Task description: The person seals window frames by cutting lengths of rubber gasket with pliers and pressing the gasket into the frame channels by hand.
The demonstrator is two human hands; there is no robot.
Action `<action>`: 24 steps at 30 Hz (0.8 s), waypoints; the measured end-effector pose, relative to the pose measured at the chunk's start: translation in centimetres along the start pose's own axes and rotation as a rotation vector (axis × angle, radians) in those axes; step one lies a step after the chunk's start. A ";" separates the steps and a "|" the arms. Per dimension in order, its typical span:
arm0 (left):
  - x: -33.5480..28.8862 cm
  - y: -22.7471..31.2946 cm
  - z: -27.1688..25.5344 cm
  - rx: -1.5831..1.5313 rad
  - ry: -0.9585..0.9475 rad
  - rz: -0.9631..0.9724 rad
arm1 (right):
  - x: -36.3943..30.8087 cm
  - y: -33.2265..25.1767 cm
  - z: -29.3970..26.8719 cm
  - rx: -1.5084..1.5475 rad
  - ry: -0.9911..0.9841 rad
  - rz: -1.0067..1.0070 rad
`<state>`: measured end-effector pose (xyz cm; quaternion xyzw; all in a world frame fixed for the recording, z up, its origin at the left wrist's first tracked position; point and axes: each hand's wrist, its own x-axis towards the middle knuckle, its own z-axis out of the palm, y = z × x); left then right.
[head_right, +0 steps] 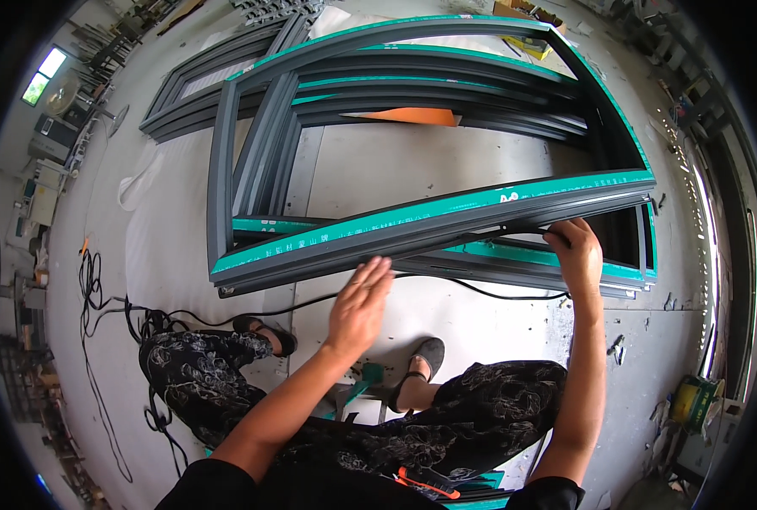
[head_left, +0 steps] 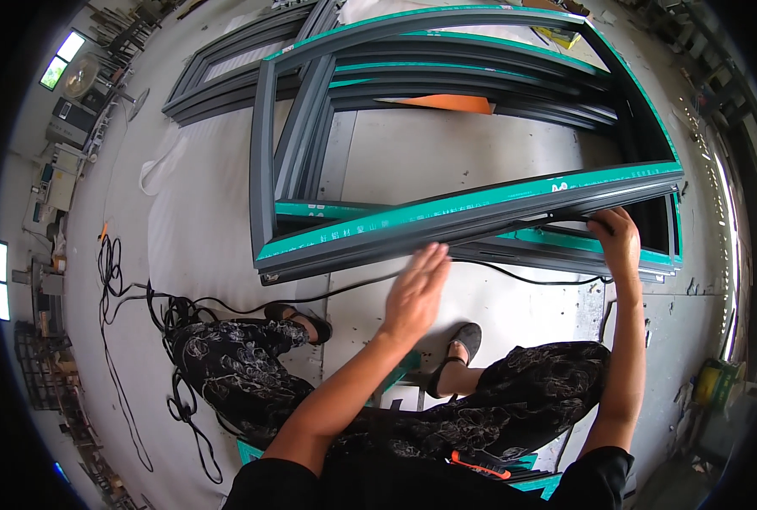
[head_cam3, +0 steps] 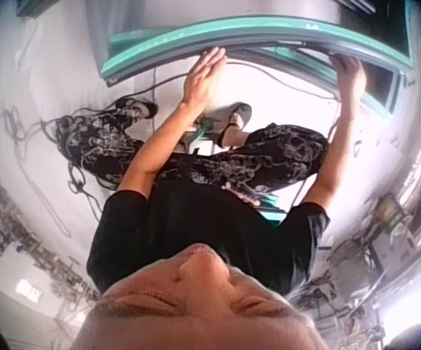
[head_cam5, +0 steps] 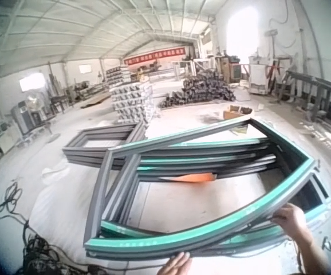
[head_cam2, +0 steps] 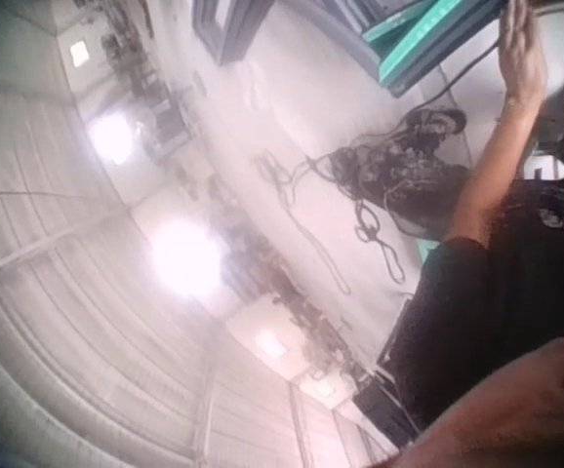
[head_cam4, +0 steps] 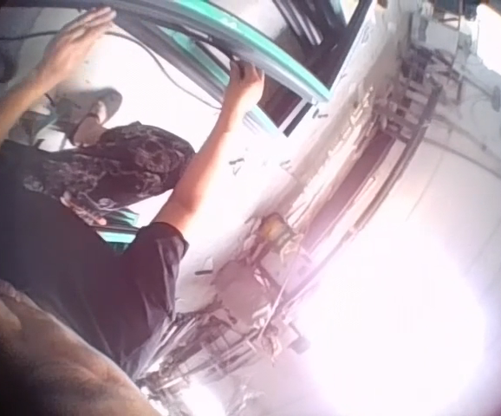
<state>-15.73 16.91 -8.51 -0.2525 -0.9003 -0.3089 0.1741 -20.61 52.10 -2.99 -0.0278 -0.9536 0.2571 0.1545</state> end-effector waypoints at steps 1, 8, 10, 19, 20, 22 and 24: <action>-1.1 -1.2 -1.1 0.071 0.010 -0.045 | -0.1 0.2 0.0 -0.022 -0.013 -0.011; -7.1 -6.7 -10.7 0.357 0.095 -0.265 | 0.2 -1.7 -1.3 -0.234 0.126 -0.039; -7.6 -7.1 -12.3 0.396 0.113 -0.257 | 1.3 -1.9 -1.6 -0.383 0.260 -0.080; 1.6 -5.0 -11.9 0.388 0.222 -0.113 | 9.5 -1.6 0.8 -0.353 -0.183 -0.253; 2.5 -5.9 -11.1 0.378 0.211 -0.129 | 9.2 -1.4 1.1 -0.311 -0.117 -0.305; 2.9 -8.3 -10.2 0.452 0.179 -0.138 | 8.0 -1.8 1.1 -0.329 -0.160 -0.306; 2.3 -9.8 -10.8 0.458 0.291 -0.072 | 5.4 -2.6 0.9 -0.363 -0.151 -0.375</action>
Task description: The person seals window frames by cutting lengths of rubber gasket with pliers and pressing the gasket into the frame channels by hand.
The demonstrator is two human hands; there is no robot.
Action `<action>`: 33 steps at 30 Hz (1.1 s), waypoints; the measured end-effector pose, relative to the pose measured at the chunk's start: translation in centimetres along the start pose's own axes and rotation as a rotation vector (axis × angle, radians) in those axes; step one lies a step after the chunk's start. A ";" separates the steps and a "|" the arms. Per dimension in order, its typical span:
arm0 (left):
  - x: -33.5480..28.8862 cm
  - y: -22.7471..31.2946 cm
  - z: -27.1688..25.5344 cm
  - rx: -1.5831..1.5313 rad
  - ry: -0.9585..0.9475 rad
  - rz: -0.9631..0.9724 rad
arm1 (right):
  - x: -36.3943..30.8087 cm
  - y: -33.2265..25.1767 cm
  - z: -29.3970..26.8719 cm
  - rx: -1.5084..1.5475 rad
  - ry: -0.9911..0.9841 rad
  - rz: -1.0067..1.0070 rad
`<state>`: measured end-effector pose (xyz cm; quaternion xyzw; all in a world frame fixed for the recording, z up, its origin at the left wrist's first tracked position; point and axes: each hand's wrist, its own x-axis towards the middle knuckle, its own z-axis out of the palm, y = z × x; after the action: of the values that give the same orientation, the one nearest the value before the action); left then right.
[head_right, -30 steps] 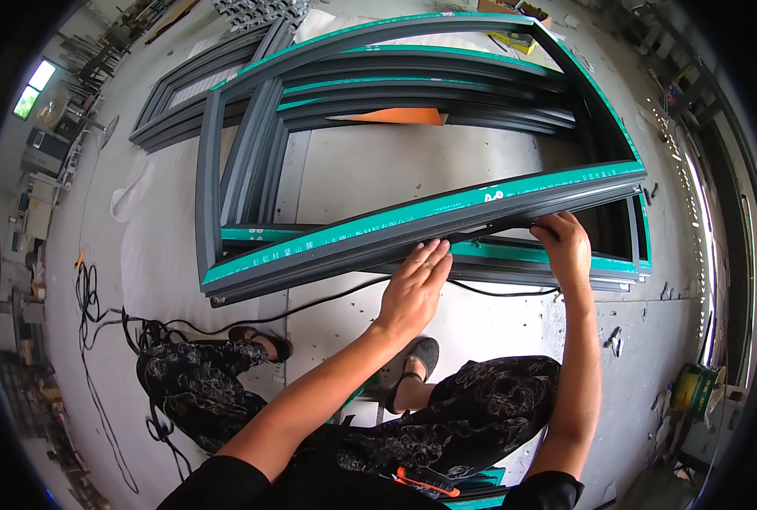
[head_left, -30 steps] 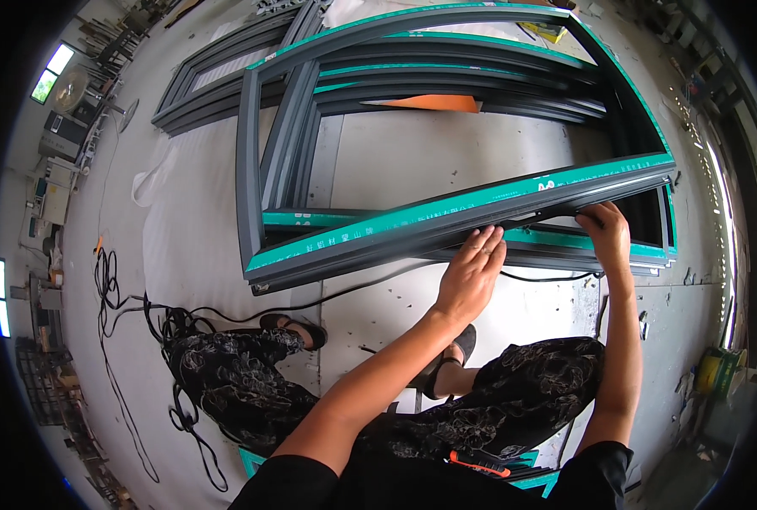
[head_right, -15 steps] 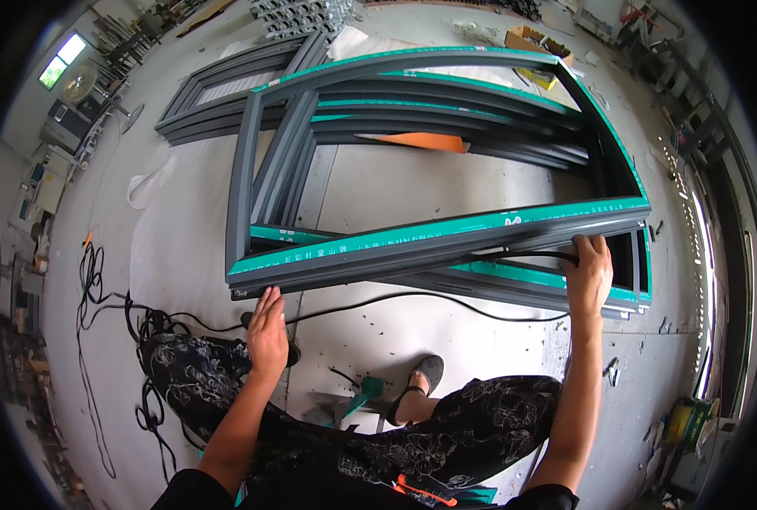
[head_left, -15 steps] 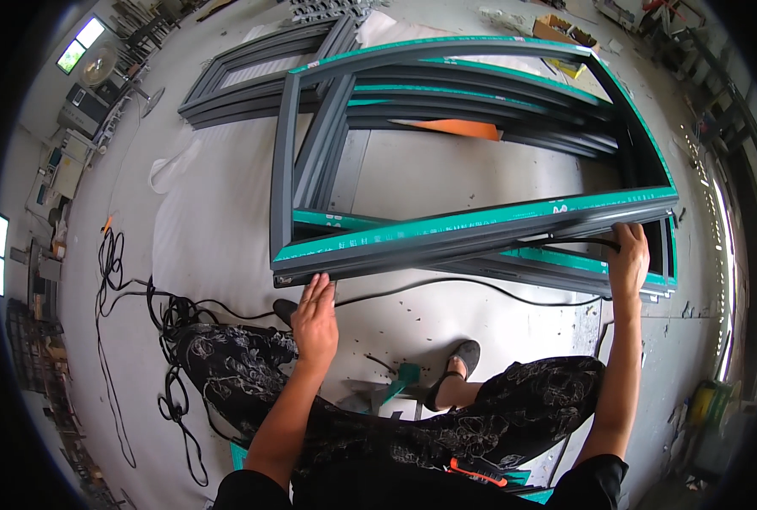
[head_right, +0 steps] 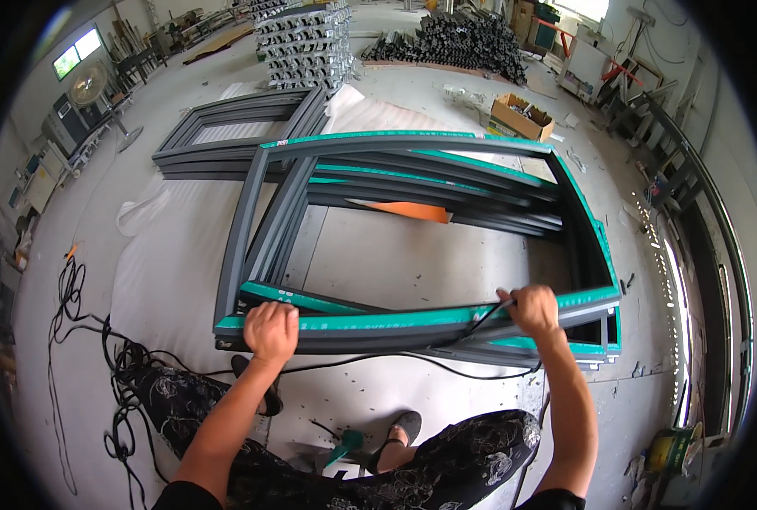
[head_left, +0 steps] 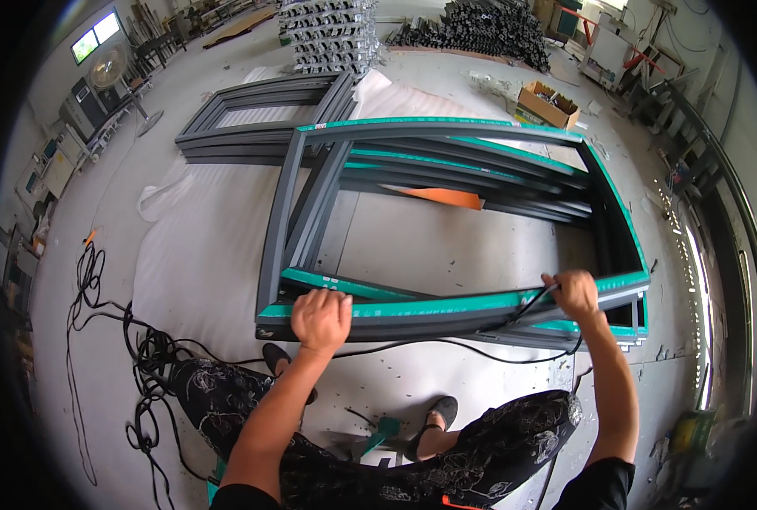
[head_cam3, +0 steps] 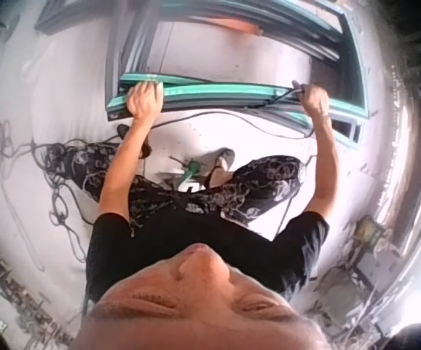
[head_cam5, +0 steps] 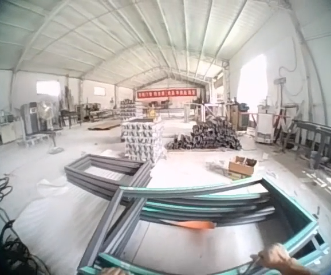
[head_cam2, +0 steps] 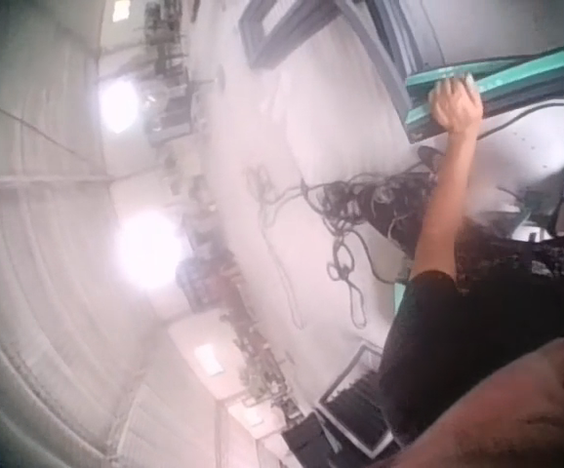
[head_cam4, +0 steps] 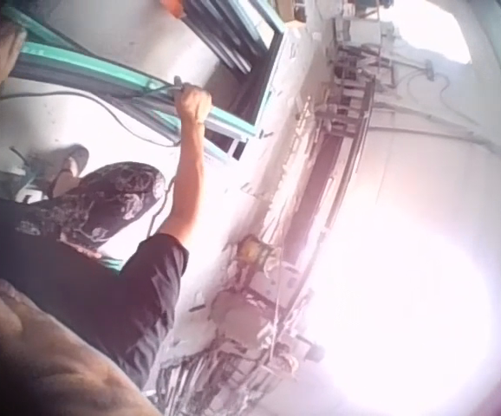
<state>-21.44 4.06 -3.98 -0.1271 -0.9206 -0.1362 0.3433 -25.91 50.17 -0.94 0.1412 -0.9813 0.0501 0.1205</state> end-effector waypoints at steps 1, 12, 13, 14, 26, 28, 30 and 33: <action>0.4 -1.1 -0.7 0.001 0.002 -0.004 | -0.9 -1.5 -0.4 0.018 0.006 -0.003; 7.1 -14.7 2.4 0.202 -0.034 -0.049 | -3.1 -15.5 1.2 0.138 0.031 0.084; 7.6 -14.6 3.0 0.191 0.027 -0.144 | -3.0 -16.4 1.6 0.156 0.051 0.089; 7.7 -14.2 3.5 0.246 0.098 -0.194 | -2.8 -17.3 1.9 0.176 0.071 0.092; -7.6 1.2 6.9 -1.196 -0.050 -1.263 | -4.1 -20.6 -1.3 0.237 0.146 -0.148; -6.0 2.6 5.6 -1.480 -0.206 -1.332 | -7.2 -20.5 -2.3 0.344 0.013 -0.076; -5.0 2.9 5.7 -1.539 -0.177 -1.402 | -10.0 -20.2 -3.5 0.382 -0.023 -0.042; -3.7 2.6 5.4 -1.518 -0.191 -1.493 | -13.5 -18.0 -5.4 0.418 -0.056 0.052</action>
<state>-21.11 7.77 -9.94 0.2781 -0.4630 -0.8387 -0.0695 -6.91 37.27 2.08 0.1391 -0.9559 0.2516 0.0597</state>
